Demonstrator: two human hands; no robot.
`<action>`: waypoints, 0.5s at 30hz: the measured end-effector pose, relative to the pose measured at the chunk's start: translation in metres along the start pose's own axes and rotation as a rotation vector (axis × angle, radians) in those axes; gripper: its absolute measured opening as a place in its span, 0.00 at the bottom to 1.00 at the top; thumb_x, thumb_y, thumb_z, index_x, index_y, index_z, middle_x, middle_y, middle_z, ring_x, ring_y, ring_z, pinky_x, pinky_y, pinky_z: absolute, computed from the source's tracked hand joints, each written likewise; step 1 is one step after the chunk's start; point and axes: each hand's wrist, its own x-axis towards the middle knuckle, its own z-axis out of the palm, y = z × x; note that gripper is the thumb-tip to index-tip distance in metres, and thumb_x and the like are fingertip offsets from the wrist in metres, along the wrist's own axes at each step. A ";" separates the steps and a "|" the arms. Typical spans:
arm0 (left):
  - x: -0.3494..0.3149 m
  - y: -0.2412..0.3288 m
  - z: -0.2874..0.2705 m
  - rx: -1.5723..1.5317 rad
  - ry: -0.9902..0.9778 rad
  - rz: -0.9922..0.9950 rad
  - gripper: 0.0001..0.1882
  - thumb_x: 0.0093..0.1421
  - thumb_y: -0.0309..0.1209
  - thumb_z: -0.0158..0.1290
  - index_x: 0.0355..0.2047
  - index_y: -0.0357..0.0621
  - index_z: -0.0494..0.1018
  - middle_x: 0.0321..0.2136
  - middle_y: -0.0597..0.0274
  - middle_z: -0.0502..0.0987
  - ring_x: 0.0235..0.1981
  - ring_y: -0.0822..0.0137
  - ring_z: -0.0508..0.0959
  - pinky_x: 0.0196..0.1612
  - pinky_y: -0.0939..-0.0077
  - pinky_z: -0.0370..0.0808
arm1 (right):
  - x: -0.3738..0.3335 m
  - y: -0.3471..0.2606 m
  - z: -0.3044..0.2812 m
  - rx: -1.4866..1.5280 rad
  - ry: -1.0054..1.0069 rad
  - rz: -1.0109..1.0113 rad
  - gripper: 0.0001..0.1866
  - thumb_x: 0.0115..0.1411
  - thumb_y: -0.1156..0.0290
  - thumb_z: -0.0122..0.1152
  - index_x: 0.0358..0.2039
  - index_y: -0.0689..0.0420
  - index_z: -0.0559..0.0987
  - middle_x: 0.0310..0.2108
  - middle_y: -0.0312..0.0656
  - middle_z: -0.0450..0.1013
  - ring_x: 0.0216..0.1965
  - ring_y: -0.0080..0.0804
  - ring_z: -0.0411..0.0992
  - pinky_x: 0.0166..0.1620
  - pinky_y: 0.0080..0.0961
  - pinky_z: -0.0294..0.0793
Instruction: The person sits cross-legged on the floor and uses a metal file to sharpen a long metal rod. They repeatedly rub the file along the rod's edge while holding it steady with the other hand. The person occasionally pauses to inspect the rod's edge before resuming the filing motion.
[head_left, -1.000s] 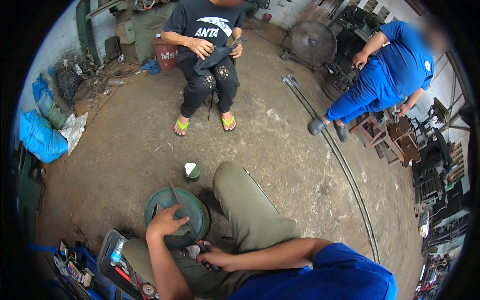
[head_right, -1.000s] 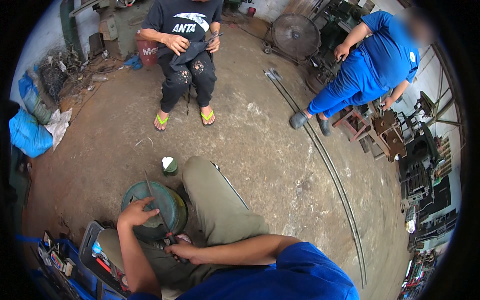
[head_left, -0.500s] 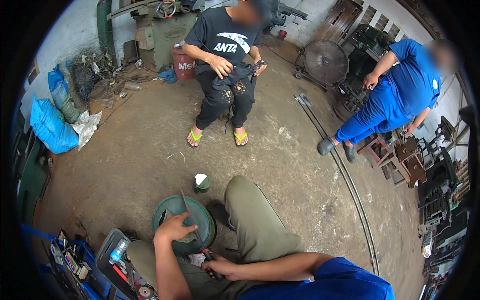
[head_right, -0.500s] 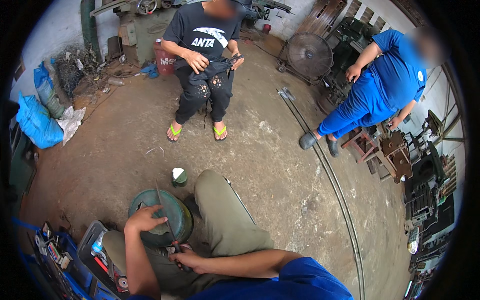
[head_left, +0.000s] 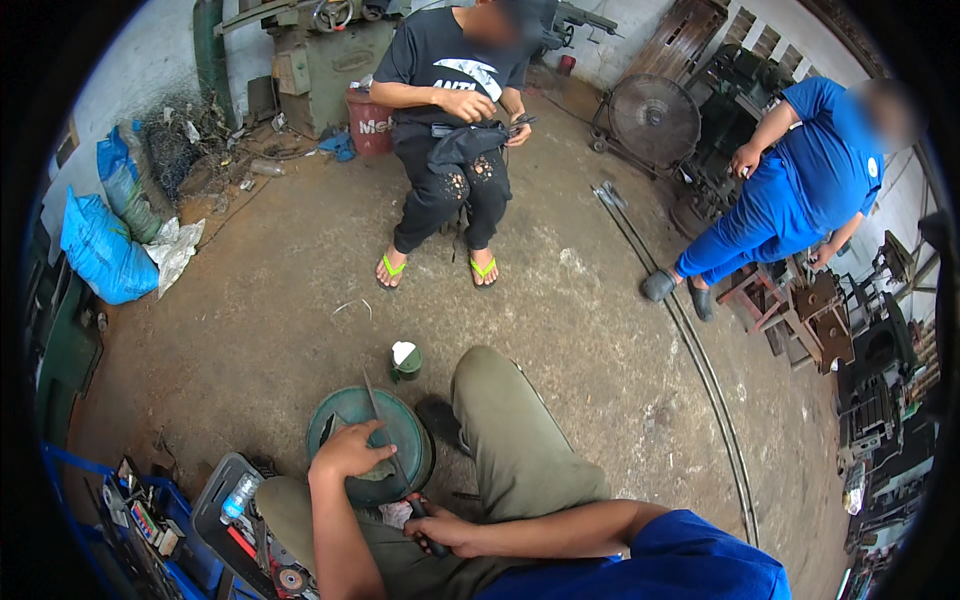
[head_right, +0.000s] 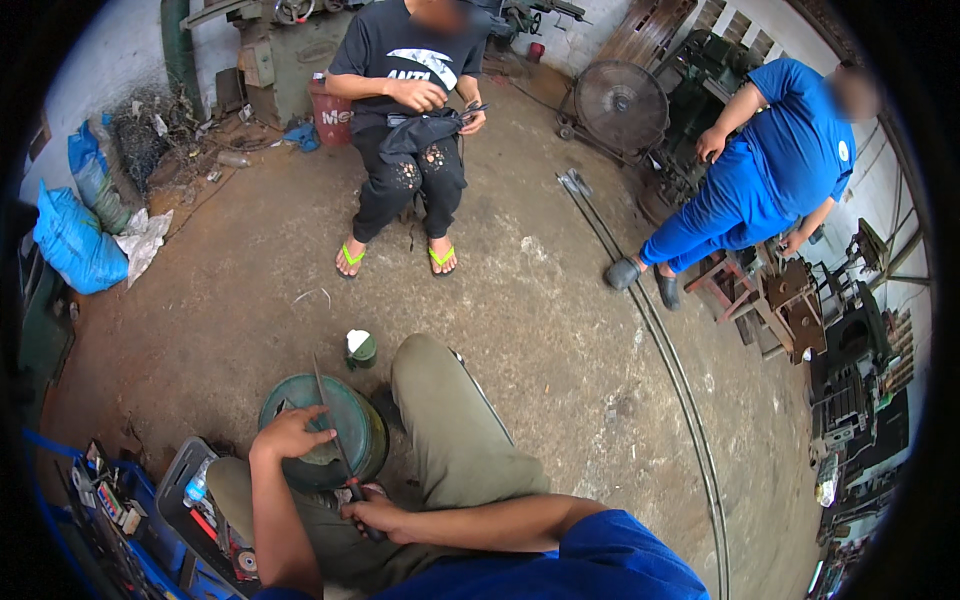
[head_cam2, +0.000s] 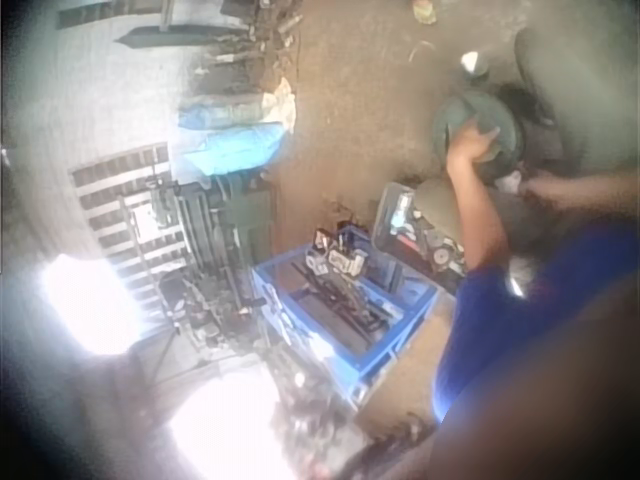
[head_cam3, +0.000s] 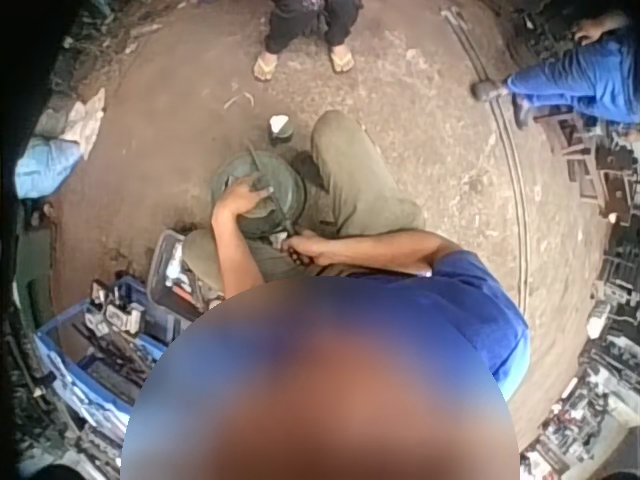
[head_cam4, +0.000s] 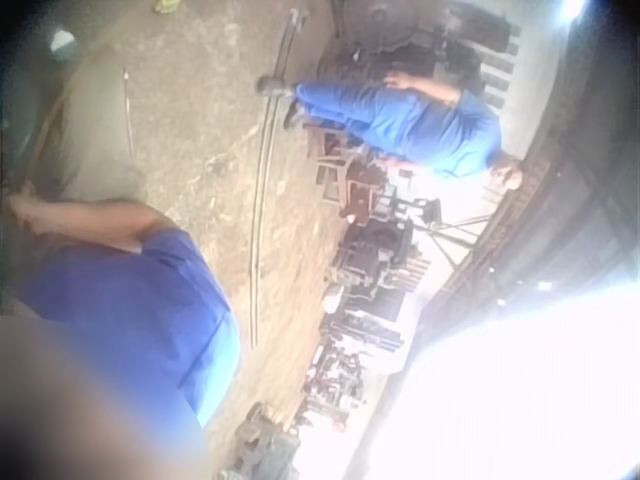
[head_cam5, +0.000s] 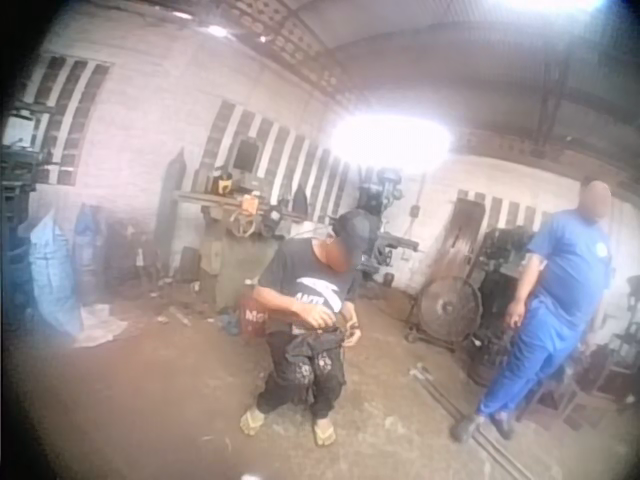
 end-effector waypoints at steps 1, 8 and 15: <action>0.000 -0.001 0.000 0.008 -0.007 0.005 0.36 0.57 0.51 0.59 0.60 0.41 0.70 0.59 0.46 0.71 0.62 0.47 0.69 0.64 0.61 0.65 | -0.001 0.001 0.000 -0.004 0.004 -0.004 0.35 0.55 0.70 0.63 0.61 0.56 0.59 0.26 0.31 0.65 0.26 0.20 0.66 0.28 0.21 0.69; -0.001 0.002 -0.001 -0.005 -0.007 -0.015 0.37 0.56 0.51 0.59 0.61 0.43 0.69 0.59 0.47 0.71 0.62 0.47 0.69 0.65 0.61 0.65 | 0.002 0.003 0.000 0.001 0.008 -0.001 0.30 0.55 0.69 0.63 0.56 0.55 0.63 0.26 0.32 0.66 0.26 0.20 0.66 0.28 0.21 0.70; -0.003 0.004 -0.001 0.010 0.003 -0.023 0.37 0.56 0.51 0.59 0.61 0.43 0.69 0.60 0.48 0.71 0.62 0.47 0.68 0.65 0.61 0.64 | 0.005 0.005 -0.001 -0.009 0.014 -0.014 0.29 0.54 0.69 0.64 0.55 0.55 0.64 0.27 0.32 0.67 0.25 0.20 0.66 0.27 0.21 0.70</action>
